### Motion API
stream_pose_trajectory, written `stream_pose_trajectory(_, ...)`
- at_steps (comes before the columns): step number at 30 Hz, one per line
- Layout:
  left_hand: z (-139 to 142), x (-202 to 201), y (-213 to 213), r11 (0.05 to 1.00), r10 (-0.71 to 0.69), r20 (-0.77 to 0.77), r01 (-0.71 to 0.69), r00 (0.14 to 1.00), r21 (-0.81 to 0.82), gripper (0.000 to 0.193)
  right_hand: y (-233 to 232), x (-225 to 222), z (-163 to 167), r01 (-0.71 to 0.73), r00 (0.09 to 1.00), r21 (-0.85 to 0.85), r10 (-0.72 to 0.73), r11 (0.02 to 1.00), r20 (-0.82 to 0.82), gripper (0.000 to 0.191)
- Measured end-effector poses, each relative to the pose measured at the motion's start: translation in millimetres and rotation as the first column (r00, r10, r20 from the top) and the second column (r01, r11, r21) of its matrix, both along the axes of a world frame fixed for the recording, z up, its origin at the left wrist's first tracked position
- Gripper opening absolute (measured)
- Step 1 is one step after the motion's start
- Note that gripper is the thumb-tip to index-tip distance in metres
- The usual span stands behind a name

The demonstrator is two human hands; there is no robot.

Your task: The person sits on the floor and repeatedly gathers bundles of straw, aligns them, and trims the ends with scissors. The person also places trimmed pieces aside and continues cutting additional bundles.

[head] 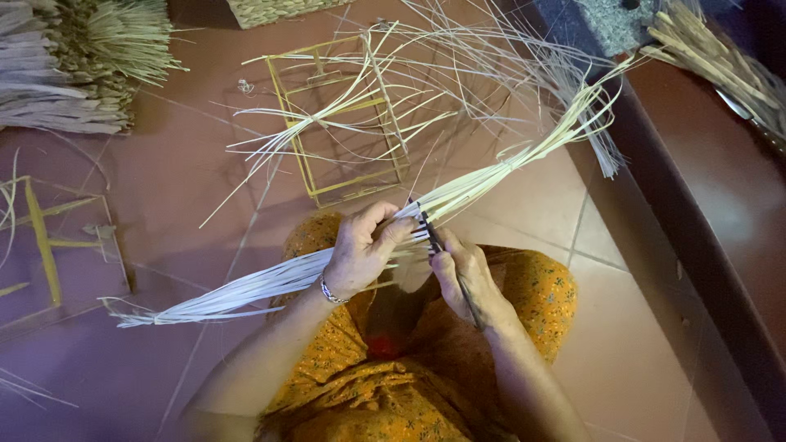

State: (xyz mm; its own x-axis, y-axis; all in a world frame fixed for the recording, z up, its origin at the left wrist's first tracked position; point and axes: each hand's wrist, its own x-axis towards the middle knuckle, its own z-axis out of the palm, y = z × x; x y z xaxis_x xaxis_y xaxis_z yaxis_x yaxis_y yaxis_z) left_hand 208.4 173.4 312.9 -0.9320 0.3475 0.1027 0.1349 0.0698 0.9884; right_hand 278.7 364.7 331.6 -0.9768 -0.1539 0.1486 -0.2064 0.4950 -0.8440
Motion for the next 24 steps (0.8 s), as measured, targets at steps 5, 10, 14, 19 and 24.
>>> stream_pose_trajectory(5, 1.5, 0.3, -0.5, 1.000, -0.007, -0.031, 0.007, 0.999, 0.007, 0.017, -2.8, -1.5, -3.3, 0.010, 1.000, -0.002, -0.011, 1.000, -0.018, 0.055)
stream_pose_trajectory(10, 4.5, 0.9, -3.9, 1.000, -0.012, -0.104, 0.013, 0.994, 0.009, 0.017, -3.7, -1.4, -14.3, 0.033, 0.999, -0.008, -0.033, 0.999, -0.016, 0.056)
stream_pose_trajectory(14, 5.0, 3.3, -5.1, 1.000, -0.022, -0.019, 0.022, 1.000, 0.011, 0.016, -2.2, 1.1, -18.9, 0.078, 0.997, 0.031, -0.078, 0.996, -0.009, 0.048)
stream_pose_trajectory(19, 3.6, 1.2, -4.3, 0.992, -0.026, -0.036, 0.030, 0.999, 0.118, 0.012, -5.1, -3.5, -13.5, 0.081, 0.989, 0.044, -0.074, 0.996, -0.130, 0.036)
stream_pose_trajectory(24, 5.5, -0.6, -5.5, 0.998, -0.020, -0.062, 0.024, 0.998, 0.057, 0.012, -5.3, -5.9, 5.0, 0.046, 0.988, 0.091, -0.032, 0.995, -0.150, 0.035)
